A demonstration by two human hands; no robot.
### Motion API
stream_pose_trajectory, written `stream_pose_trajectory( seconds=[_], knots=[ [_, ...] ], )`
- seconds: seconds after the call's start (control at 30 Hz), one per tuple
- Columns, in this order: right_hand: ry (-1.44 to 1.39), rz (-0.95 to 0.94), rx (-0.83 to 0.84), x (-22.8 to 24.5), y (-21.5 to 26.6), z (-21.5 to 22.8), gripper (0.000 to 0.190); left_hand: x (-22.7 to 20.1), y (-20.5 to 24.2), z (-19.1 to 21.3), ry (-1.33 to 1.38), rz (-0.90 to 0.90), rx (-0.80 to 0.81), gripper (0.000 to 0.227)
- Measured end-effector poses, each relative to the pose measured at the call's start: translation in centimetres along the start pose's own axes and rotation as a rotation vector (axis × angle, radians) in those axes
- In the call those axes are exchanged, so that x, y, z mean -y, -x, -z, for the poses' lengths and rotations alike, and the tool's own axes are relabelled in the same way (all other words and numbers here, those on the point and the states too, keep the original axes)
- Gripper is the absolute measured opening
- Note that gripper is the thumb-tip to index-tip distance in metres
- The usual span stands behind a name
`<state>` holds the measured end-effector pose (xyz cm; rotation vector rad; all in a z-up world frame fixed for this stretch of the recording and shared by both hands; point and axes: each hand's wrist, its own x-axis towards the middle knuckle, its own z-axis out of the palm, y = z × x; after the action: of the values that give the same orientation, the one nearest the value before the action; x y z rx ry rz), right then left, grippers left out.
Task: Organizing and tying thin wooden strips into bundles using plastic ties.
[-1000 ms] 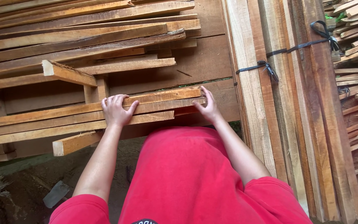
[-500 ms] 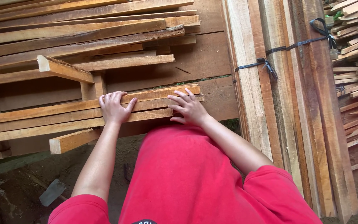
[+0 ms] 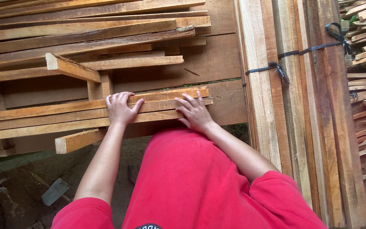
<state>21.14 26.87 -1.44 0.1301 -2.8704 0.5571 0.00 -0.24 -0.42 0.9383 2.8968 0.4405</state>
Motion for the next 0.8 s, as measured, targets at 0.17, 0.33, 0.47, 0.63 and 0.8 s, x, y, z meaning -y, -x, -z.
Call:
stream_pose_trajectory(
  seconds=[0.17, 0.33, 0.47, 0.63, 0.8],
  knots=[
    [0.01, -0.068, 0.013, -3.3, 3.0, 0.6, 0.04, 0.0, 0.1, 0.1, -0.023, -0.004, 0.023, 0.049],
    [0.0, -0.104, 0.038, -6.0, 5.4, 2.2, 0.041, 0.2, -0.2, -0.1, -0.038, -0.002, 0.038, 0.049],
    [-0.017, -0.084, 0.024, -6.9, 6.3, 3.4, 0.038, 0.4, 0.0, 0.0, -0.04, 0.001, 0.039, 0.049],
    [-0.181, -0.109, 0.02, -7.2, 7.0, 4.5, 0.036, 0.3, 0.2, 0.1, -0.034, 0.002, 0.047, 0.049],
    [-0.406, -0.122, -0.038, -6.5, 6.9, 5.5, 0.035, 0.8, 0.2, -0.8, -0.042, -0.005, 0.022, 0.048]
  ],
)
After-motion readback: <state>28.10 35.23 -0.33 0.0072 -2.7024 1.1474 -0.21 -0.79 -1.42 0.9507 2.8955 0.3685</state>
